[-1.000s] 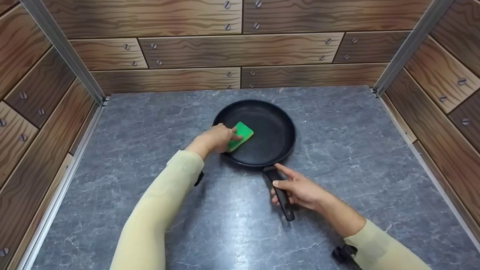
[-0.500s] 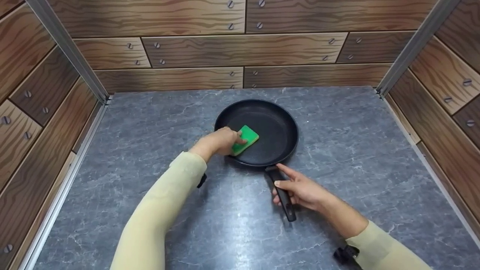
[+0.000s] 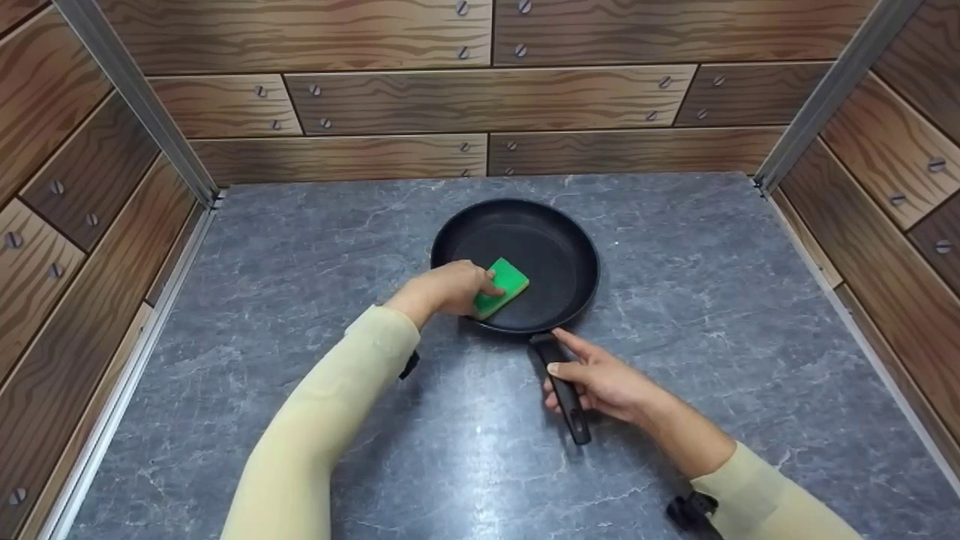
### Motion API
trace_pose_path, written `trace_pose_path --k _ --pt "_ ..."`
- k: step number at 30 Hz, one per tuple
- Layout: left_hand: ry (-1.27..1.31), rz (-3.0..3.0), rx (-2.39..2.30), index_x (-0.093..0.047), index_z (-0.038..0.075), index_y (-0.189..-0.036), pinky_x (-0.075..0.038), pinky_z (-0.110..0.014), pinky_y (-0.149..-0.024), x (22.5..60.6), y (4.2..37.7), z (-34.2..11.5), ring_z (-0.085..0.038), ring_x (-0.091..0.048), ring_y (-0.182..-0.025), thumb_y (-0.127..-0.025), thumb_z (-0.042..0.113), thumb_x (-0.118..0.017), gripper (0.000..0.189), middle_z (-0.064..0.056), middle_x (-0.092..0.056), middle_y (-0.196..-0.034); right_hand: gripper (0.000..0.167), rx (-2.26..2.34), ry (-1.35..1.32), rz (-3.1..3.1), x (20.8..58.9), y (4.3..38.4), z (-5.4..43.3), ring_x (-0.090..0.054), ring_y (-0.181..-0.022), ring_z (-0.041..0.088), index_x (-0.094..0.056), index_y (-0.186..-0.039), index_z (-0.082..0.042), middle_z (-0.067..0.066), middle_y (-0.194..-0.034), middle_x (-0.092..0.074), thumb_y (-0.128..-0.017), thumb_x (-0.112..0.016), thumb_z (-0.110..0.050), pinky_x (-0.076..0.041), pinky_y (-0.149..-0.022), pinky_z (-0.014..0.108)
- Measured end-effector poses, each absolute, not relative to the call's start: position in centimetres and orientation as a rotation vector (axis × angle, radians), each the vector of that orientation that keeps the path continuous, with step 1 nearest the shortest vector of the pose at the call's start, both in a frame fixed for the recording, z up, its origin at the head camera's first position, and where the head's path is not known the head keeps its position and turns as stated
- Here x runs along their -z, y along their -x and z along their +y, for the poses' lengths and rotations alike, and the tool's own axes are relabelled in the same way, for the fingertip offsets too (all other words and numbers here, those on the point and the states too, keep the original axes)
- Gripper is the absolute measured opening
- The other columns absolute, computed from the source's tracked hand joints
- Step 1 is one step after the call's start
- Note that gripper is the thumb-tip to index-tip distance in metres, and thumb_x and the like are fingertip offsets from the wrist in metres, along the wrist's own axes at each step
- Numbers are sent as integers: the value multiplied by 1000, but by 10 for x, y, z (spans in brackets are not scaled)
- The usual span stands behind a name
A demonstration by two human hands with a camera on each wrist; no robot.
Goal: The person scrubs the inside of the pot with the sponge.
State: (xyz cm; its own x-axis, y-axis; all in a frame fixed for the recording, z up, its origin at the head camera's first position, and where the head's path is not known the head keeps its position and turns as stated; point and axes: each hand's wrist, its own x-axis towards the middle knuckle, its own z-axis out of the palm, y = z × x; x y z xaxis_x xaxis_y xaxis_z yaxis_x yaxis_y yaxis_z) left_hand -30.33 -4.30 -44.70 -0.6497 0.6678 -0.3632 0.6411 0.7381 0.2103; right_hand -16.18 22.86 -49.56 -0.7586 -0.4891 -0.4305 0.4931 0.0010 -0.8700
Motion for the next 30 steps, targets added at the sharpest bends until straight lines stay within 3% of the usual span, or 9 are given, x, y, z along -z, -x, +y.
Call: trace_pose_path --k 30 --pt "-1087 2409 -72 -55 31 -155 -37 -45 -121 445 293 -11 -33 -42 -150 -106 18 -66 51 -3 -37 -168 94 1802 0 1597 496 162 228 -76 -81 23 8 -171 -14 15 -98 -70 -108 -61 -16 -64 -80 42"
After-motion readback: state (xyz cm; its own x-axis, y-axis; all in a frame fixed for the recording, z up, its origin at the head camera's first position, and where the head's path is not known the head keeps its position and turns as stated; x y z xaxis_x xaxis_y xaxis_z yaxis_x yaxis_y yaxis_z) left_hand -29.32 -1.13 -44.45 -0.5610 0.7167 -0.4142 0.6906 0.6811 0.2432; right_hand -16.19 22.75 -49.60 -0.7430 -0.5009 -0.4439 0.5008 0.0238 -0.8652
